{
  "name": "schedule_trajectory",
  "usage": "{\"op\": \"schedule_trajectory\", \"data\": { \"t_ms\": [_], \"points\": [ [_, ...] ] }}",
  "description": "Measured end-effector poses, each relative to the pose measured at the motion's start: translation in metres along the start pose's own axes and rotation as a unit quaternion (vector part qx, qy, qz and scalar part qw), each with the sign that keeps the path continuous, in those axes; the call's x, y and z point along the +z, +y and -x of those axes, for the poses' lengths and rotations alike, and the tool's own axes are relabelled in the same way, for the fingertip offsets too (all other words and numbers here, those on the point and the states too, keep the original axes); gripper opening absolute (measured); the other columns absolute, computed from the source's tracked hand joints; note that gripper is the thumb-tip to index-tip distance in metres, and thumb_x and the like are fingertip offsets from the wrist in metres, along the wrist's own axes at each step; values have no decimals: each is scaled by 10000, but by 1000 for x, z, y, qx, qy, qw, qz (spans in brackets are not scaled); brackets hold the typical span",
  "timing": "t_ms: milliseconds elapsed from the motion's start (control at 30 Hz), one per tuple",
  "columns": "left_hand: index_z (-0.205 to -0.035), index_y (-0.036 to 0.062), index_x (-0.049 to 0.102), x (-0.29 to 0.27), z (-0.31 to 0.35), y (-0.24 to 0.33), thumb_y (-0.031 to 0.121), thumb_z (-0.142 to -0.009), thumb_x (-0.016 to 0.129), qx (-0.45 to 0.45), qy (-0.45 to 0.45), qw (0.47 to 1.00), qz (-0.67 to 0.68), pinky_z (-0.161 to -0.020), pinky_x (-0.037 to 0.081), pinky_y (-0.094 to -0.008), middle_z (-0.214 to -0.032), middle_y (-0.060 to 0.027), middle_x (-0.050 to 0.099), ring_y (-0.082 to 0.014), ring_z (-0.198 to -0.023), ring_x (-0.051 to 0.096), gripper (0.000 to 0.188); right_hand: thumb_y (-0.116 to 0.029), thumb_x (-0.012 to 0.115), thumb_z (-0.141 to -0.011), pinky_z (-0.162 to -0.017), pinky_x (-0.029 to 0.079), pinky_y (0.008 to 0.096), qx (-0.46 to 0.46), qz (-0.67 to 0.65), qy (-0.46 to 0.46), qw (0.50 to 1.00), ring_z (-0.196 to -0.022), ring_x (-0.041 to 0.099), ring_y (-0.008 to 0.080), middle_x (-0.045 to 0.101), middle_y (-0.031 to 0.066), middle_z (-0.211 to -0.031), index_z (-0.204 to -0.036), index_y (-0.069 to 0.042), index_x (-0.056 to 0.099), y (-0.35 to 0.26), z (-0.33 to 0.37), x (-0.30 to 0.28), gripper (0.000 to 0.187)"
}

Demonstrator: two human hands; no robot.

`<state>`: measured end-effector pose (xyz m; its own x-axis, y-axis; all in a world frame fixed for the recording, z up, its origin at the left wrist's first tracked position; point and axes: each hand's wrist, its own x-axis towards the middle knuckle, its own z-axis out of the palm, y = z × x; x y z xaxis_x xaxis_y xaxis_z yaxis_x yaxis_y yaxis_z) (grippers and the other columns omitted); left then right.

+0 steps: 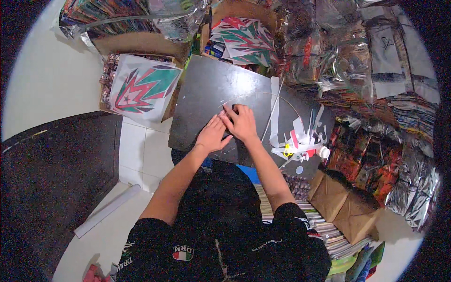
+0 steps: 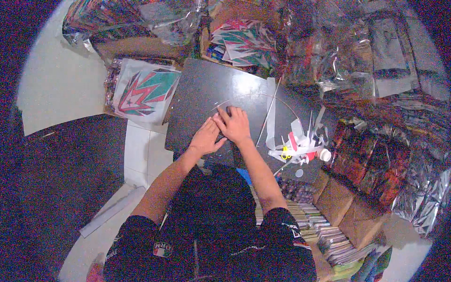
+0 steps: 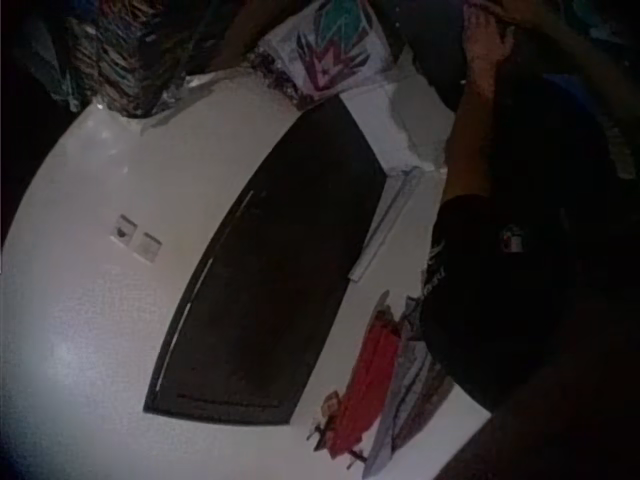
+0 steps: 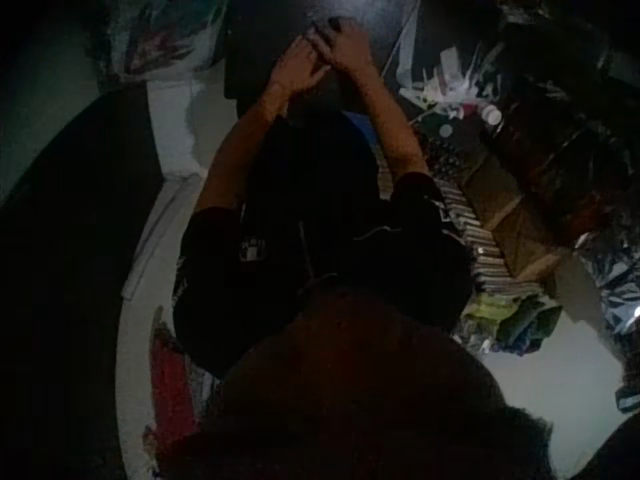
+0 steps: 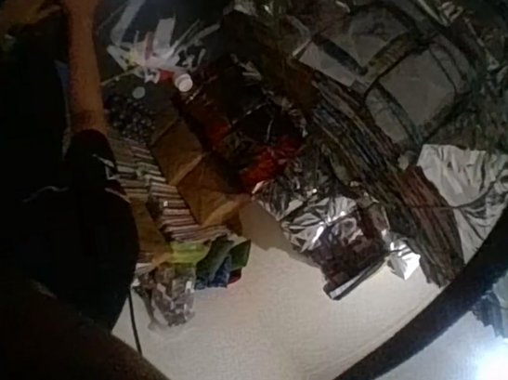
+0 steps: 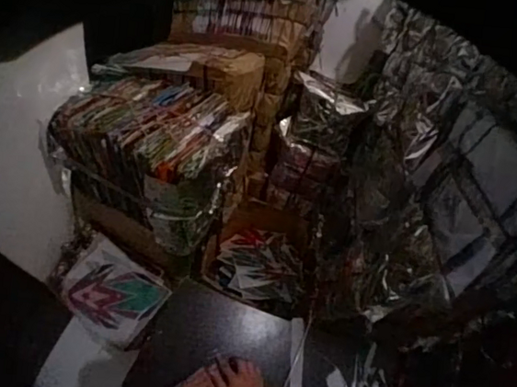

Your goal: The person handles a folded kite with a green and pink design, then picks up a thin wooden stick. They bend the stick into a circular shape and place it on a dark work surface. The person continues to manipulate the stick, adjusting its curvature, and briefly handles a small white piece of material before returning to the stick.

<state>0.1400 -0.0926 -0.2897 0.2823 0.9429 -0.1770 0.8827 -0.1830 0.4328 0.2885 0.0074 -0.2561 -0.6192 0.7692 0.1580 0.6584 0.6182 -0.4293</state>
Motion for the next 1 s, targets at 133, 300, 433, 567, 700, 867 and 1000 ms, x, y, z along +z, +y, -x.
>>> {"op": "schedule_trajectory", "data": {
  "t_ms": [133,300,433,567,700,867,1000],
  "points": [
    [-1548,-48,349,-6,-10,10,474,-1010,521,25,60,998,15,-1284,178,-439,-1626,-207,345,-337,-1546,256,768,-332,742,-894,-861,468,455,75,-7,61,995,-991,601,306,642,121,-1093,-1237,-141,721,36,16,-28,393],
    [-1553,-54,335,-1,-17,20,431,-993,576,26,56,998,12,-1262,235,-476,-1626,-223,339,-362,-1536,278,779,-281,794,-853,-925,466,462,224,63,279,932,-1034,600,347,634,155,-1121,-1218,-104,720,105,88,-107,412],
    [-1556,-44,341,1,-20,29,428,-999,570,33,60,998,1,-1264,234,-467,-1629,-211,339,-347,-1539,273,766,-353,822,-835,-969,463,523,392,233,360,814,-1084,597,401,617,225,-1177,-1179,-31,699,177,178,-175,487],
    [-1559,-24,350,-2,-15,34,436,-1006,559,34,69,997,1,-1265,241,-450,-1634,-190,340,-324,-1538,280,749,-523,779,-855,-1065,436,529,524,245,306,756,-1295,505,444,521,282,-1376,-1243,-13,661,202,239,-181,652],
    [-1554,-31,351,-2,-17,38,430,-998,576,39,68,997,2,-1264,242,-458,-1626,-197,347,-333,-1536,282,757,-605,728,-868,-1151,374,514,584,167,246,755,-1401,406,474,416,350,-1480,-1355,-2,594,224,272,-171,787],
    [-1549,-42,351,0,-11,39,437,-998,572,29,72,997,5,-1266,237,-456,-1626,-206,343,-335,-1539,275,762,-586,709,-886,-1160,376,476,577,133,223,775,-1399,429,449,410,337,-1506,-1308,31,630,238,276,-168,751],
    [-1547,-42,355,1,-8,40,445,-997,568,24,70,997,8,-1268,231,-453,-1632,-202,337,-332,-1540,272,765,-537,686,-904,-1089,436,492,580,141,168,784,-1265,533,491,536,353,-1366,-1231,42,672,254,278,-177,665]
  ]
}}
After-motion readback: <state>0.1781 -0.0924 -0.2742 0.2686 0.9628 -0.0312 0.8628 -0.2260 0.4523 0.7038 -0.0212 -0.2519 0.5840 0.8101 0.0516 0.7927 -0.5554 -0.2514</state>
